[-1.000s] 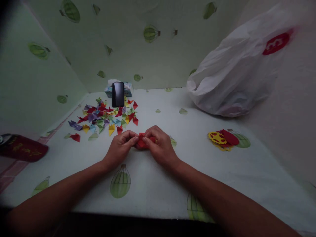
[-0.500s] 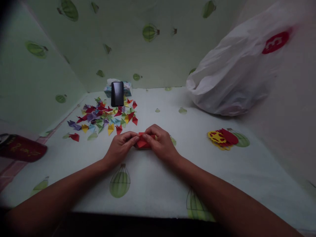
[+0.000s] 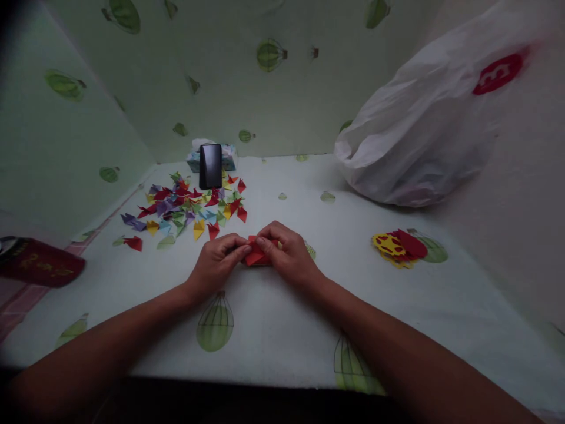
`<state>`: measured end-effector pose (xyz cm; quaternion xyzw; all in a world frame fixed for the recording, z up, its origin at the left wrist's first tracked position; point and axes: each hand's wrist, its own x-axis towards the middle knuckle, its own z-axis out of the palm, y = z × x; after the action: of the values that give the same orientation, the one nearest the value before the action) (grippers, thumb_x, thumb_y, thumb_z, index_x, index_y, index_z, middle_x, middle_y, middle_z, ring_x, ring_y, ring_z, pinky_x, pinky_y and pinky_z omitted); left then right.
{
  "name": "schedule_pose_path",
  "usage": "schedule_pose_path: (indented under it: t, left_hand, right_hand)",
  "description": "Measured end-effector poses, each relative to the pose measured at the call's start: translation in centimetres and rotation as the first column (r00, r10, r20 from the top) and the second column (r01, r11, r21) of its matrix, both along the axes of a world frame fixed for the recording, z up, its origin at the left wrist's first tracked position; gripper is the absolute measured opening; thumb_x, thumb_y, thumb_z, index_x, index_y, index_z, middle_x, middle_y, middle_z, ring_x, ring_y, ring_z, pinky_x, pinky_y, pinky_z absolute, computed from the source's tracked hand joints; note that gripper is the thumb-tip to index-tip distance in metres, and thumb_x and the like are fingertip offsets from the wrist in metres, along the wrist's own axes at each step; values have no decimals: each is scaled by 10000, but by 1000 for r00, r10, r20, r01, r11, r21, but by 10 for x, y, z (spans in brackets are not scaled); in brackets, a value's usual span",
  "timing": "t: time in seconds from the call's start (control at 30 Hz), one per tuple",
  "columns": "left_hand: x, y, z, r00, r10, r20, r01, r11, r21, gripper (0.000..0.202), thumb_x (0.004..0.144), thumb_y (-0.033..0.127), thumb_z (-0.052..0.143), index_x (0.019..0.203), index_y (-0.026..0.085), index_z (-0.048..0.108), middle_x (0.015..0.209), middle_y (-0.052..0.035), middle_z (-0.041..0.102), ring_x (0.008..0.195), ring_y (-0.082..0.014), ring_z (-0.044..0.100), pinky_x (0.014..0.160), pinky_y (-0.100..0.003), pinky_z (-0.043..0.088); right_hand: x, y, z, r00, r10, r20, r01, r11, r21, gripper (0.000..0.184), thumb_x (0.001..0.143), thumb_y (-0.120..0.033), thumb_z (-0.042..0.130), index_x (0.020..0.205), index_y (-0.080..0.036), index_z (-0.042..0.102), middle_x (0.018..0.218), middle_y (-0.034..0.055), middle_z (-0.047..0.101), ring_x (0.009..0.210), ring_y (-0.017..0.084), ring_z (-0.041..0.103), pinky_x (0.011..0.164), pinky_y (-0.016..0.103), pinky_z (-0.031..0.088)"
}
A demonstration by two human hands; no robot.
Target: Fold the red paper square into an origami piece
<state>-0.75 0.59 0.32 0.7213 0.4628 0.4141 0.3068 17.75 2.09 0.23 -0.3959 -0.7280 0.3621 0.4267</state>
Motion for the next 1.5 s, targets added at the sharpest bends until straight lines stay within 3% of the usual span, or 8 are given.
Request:
schedule_pose_path:
  t: [0.27, 0.53, 0.73, 0.93, 1.13, 1.23, 1.33, 1.5]
  left_hand:
    - [1, 1, -2, 996, -77, -39, 78, 996, 37, 168, 923, 234, 585, 806, 184, 694, 756, -14, 671, 697, -140, 601, 698, -255, 460]
    - [2, -4, 2, 993, -95, -77, 101, 991, 86, 170, 920, 205, 574, 783, 183, 672, 740, -18, 661, 694, -146, 596, 707, -267, 459]
    - [0, -3, 2, 1000, 6, -23, -6, 1000, 14, 210, 926, 251, 568, 744, 182, 647, 707, -7, 644, 660, -141, 582, 643, -255, 442]
    - [-1, 0, -2, 996, -15, 82, 21, 997, -78, 123, 901, 255, 617, 832, 183, 690, 788, -19, 700, 721, -147, 625, 689, -257, 475]
    - [2, -1, -3, 970, 72, 234, -12, 969, -247, 176, 832, 298, 696, 722, 172, 641, 665, -6, 673, 627, -137, 614, 612, -247, 482]
    - [1, 2, -3, 946, 83, 314, 22, 948, -317, 221, 812, 339, 723, 717, 168, 622, 650, -4, 678, 613, -136, 628, 613, -251, 499]
    - [-2, 5, -2, 954, 36, 296, 53, 957, -286, 192, 850, 337, 681, 779, 161, 656, 698, -11, 686, 650, -137, 639, 650, -256, 510]
    - [-6, 9, 0, 965, -48, 260, 88, 986, -145, 208, 909, 306, 615, 1051, 183, 702, 990, -58, 712, 846, -157, 672, 784, -284, 532]
  right_hand:
    - [0, -1, 0, 1000, 18, 26, -18, 1000, 25, 171, 920, -276, 578, 774, -189, 593, 780, 21, 619, 725, 151, 580, 674, 289, 443]
    - [-3, -5, 2, 998, 25, 54, -33, 988, 152, 213, 948, -240, 525, 742, -195, 557, 778, 30, 588, 715, 155, 564, 681, 302, 439]
    - [-1, 0, 0, 998, 48, 39, -51, 997, 65, 154, 910, -291, 632, 790, -199, 603, 832, 33, 620, 787, 172, 592, 727, 311, 458]
    - [-3, -1, -2, 999, 5, 48, -14, 980, 200, 154, 918, -182, 570, 770, -205, 535, 840, 38, 580, 787, 172, 565, 732, 317, 444]
    - [-4, -4, -3, 997, -37, 75, 17, 967, 254, 168, 926, -189, 537, 764, -217, 504, 842, 42, 559, 784, 186, 545, 724, 332, 440]
    - [-4, -3, -2, 997, -52, 63, 36, 973, 228, 166, 921, -210, 552, 758, -214, 521, 842, 44, 569, 790, 188, 552, 731, 335, 441]
    - [-2, -2, 0, 996, -78, 50, 71, 988, 137, 154, 907, -234, 572, 757, -208, 546, 816, 37, 598, 771, 182, 560, 723, 329, 434]
    - [0, 2, -1, 990, -92, -106, 68, 974, -214, 222, 872, -342, 627, 722, -189, 566, 698, -9, 575, 651, 134, 497, 619, 276, 382]
